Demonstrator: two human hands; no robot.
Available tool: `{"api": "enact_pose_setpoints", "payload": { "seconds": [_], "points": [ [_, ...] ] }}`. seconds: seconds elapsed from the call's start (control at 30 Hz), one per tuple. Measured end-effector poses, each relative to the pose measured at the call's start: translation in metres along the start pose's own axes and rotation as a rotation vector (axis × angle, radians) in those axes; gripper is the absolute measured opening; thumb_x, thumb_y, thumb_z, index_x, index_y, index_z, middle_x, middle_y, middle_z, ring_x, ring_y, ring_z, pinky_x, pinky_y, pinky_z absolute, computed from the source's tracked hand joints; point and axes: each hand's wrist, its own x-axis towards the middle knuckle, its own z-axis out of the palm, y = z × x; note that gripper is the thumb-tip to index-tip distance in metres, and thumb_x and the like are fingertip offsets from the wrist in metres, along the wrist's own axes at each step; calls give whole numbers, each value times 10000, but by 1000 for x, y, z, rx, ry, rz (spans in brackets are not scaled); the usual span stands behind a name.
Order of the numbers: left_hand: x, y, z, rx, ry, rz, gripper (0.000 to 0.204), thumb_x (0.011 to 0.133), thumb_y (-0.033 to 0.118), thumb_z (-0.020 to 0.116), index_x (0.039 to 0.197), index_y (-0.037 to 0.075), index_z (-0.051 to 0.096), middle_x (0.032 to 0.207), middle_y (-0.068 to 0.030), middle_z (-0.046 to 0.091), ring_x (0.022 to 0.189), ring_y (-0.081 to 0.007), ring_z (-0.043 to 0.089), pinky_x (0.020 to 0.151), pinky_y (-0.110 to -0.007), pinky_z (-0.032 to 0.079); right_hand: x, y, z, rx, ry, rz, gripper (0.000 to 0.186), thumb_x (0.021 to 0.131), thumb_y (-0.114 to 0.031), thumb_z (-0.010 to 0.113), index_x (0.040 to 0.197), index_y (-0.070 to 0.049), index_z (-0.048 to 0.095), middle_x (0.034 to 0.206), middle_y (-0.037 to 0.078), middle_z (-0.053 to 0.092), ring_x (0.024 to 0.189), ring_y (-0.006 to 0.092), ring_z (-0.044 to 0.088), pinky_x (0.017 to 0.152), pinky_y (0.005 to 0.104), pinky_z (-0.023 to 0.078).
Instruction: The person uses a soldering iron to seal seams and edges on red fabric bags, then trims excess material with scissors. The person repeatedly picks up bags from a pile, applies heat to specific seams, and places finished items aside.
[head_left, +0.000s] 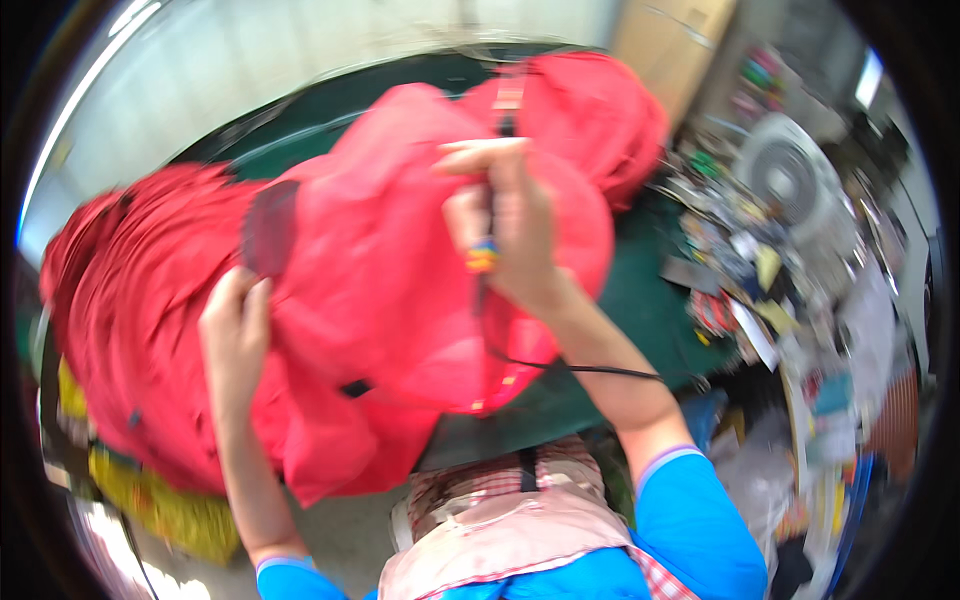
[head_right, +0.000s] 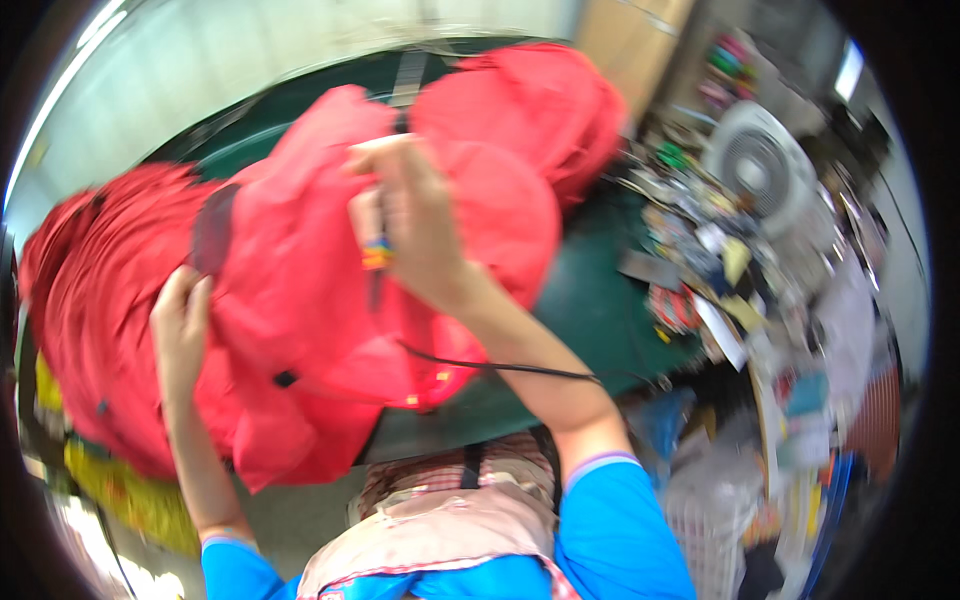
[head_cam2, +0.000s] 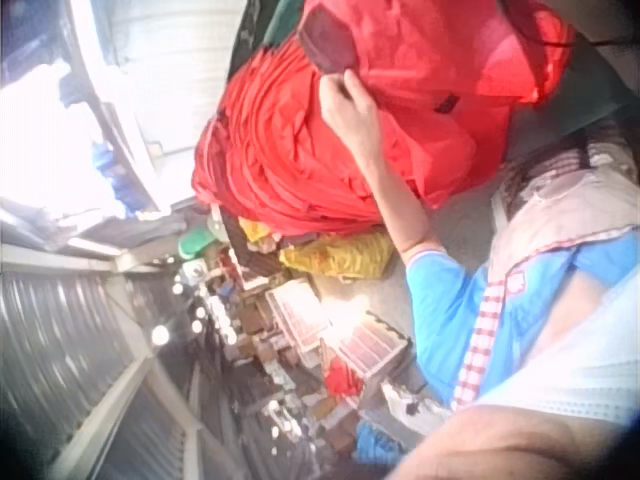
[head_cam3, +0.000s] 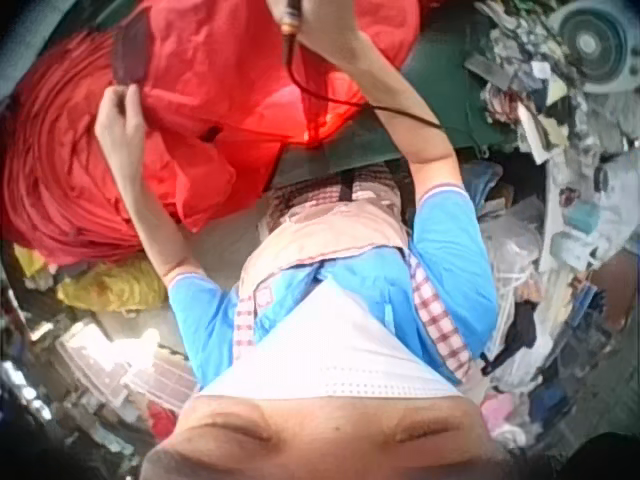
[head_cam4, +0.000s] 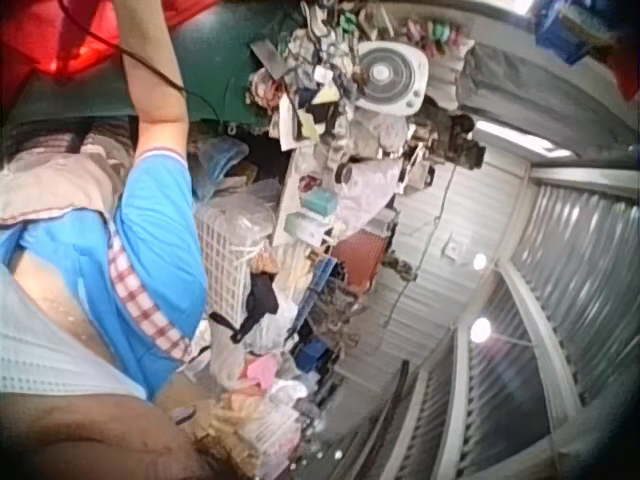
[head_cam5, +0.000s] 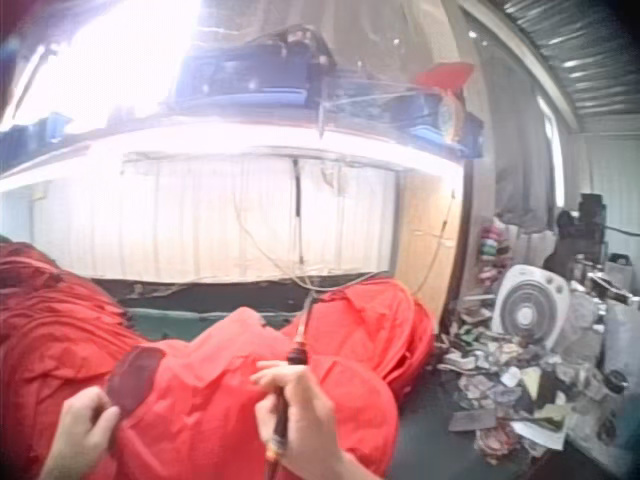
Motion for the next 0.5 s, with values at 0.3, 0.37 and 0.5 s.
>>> {"api": "enact_pose_setpoints", "payload": {
  "seconds": [0.3, 0.37, 0.5],
  "points": [
    [-8, -28, -5, -122, -49, -40, 232, 1064, 107, 492, 849, 46, 429, 779, 7, 346, 731, -89, 319, 667, -250, 325, -62, -35, -70, -210, 372, -335, 148, 1024, -167, 582, 1057, -54, 491, 916, 69, 610, 703, 111, 563, 742, 308, 534],
    [-11, -36, -6, -174, -37, -68, 240, 1072, 122, 491, 849, 62, 425, 776, 30, 318, 718, -64, 289, 637, -232, 289, -90, -53, -114, -108, 544, -93, 309, 1075, -374, 470, 1074, -65, 455, 865, 53, 575, 666, 95, 548, 710, 320, 553],
    [-15, -44, -7, -201, -8, -100, 250, 1079, 147, 490, 846, 84, 427, 775, 54, 303, 689, -43, 271, 603, -225, 261, -152, -74, -245, -142, 771, 358, 418, 1062, -511, 455, 1024, -97, 492, 720, 2, 474, 535, 80, 460, 544, 293, 554]
  ]
}}
